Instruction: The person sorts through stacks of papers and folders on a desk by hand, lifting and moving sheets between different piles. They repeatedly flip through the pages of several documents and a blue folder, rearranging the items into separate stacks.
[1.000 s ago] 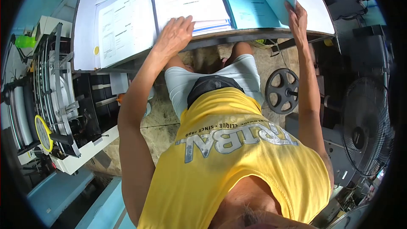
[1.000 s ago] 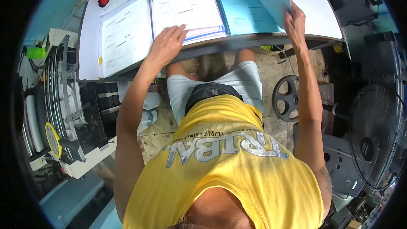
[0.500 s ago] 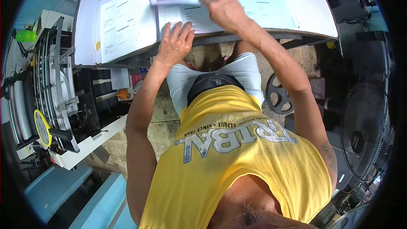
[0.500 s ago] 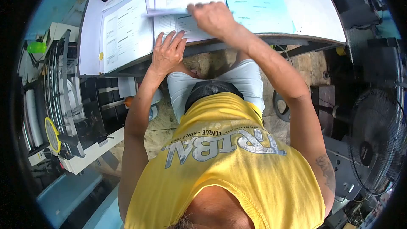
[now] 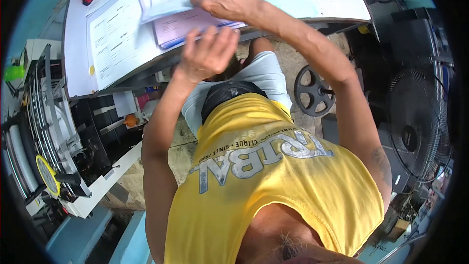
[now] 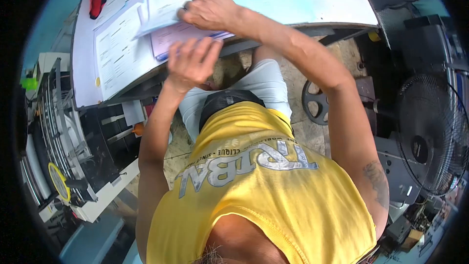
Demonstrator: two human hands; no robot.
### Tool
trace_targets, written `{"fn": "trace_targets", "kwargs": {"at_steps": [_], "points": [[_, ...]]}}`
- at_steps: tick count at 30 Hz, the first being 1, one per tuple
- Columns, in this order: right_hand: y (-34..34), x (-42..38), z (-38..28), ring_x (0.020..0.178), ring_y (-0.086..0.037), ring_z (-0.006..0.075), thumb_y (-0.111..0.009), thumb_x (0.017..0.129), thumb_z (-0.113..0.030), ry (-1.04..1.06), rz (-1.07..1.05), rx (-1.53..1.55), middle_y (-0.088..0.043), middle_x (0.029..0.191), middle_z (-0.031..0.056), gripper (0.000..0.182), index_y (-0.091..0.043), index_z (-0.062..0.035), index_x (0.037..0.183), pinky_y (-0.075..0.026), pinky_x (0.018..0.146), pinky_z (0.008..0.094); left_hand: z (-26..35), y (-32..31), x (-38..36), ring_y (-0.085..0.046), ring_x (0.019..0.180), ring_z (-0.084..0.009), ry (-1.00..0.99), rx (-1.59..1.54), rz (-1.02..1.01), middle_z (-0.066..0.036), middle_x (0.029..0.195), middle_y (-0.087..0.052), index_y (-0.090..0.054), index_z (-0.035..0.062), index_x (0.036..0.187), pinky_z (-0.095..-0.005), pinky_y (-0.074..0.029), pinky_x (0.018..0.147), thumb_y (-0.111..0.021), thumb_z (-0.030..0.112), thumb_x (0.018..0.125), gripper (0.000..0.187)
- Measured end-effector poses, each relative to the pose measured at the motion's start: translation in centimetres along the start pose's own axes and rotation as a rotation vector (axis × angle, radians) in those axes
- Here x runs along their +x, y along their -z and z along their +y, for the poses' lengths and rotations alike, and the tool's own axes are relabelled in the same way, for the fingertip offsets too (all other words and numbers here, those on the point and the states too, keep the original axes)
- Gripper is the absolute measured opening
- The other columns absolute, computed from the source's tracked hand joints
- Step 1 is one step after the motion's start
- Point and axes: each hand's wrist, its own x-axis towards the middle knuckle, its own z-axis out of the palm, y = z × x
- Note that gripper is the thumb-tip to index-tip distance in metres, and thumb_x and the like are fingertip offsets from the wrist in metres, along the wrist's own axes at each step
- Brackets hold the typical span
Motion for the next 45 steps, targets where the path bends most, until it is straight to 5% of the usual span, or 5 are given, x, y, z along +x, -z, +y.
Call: {"fn": "trace_targets", "kwargs": {"at_steps": [12, 23, 28, 36, 45], "points": [[0.1, -14.8, 13.9, 0.106, -0.073, 0.0248, -0.063, 0.084, -0.005, -0.094, -0.007, -0.133, -0.075, 0.120, 0.0049, 0.047, -0.069, -0.0181, 0.129, -0.061, 0.082, 0.0370, 5.6, -11.6, 4.1, -0.052, 0.132, -0.0248, 0.046, -0.134, -0.496, -0.012, 0.141, -0.057, -0.060, 0.0007, 0.135, -0.0570, -0.043, 0.103, -0.068, 0.026, 0.092, 0.051], [4.6, -23.3, 5.2, 0.111, -0.071, 0.0294, -0.064, 0.089, -0.005, -0.422, -0.252, 0.096, -0.070, 0.132, 0.0101, 0.047, -0.064, -0.0132, 0.135, -0.058, 0.096, 0.0419, 5.6, -12.1, 4.6, -0.068, 0.093, -0.0239, 0.150, -0.364, -0.202, -0.005, 0.088, -0.072, -0.076, 0.0068, 0.093, -0.0596, -0.049, 0.089, -0.068, 0.015, 0.088, 0.013], [4.8, -22.8, 3.6, 0.127, -0.064, 0.0316, -0.066, 0.091, -0.007, -0.410, -0.356, 0.061, -0.062, 0.142, 0.0148, 0.053, -0.057, -0.0111, 0.142, -0.046, 0.115, 0.0493, 3.8, -8.5, 4.6, -0.067, 0.109, -0.0287, 0.281, -0.392, -0.083, -0.005, 0.106, -0.073, -0.077, 0.0109, 0.101, -0.0576, -0.048, 0.094, -0.073, 0.025, 0.091, 0.017], [3.3, -22.4, 5.5, 0.116, -0.069, 0.0315, -0.055, 0.087, 0.006, -0.423, -0.272, 0.059, -0.068, 0.135, 0.0122, 0.048, -0.061, -0.0084, 0.133, -0.057, 0.097, 0.0432, -7.8, 6.3, -9.2, -0.061, 0.127, -0.0319, 0.544, -0.018, -0.308, -0.011, 0.131, -0.069, -0.065, 0.0057, 0.133, -0.0463, -0.047, 0.104, -0.080, 0.029, 0.088, 0.053], [3.1, -22.5, 6.3, 0.100, -0.073, 0.0369, -0.057, 0.093, 0.002, -0.585, -0.247, 0.197, -0.072, 0.120, 0.0149, 0.042, -0.061, -0.0135, 0.131, -0.060, 0.081, 0.0467, -13.4, 14.8, -20.3, -0.067, 0.114, -0.0235, 0.464, 0.310, -0.730, -0.005, 0.123, -0.073, -0.069, 0.0113, 0.129, -0.0437, -0.050, 0.097, -0.073, 0.018, 0.093, 0.037]]}}
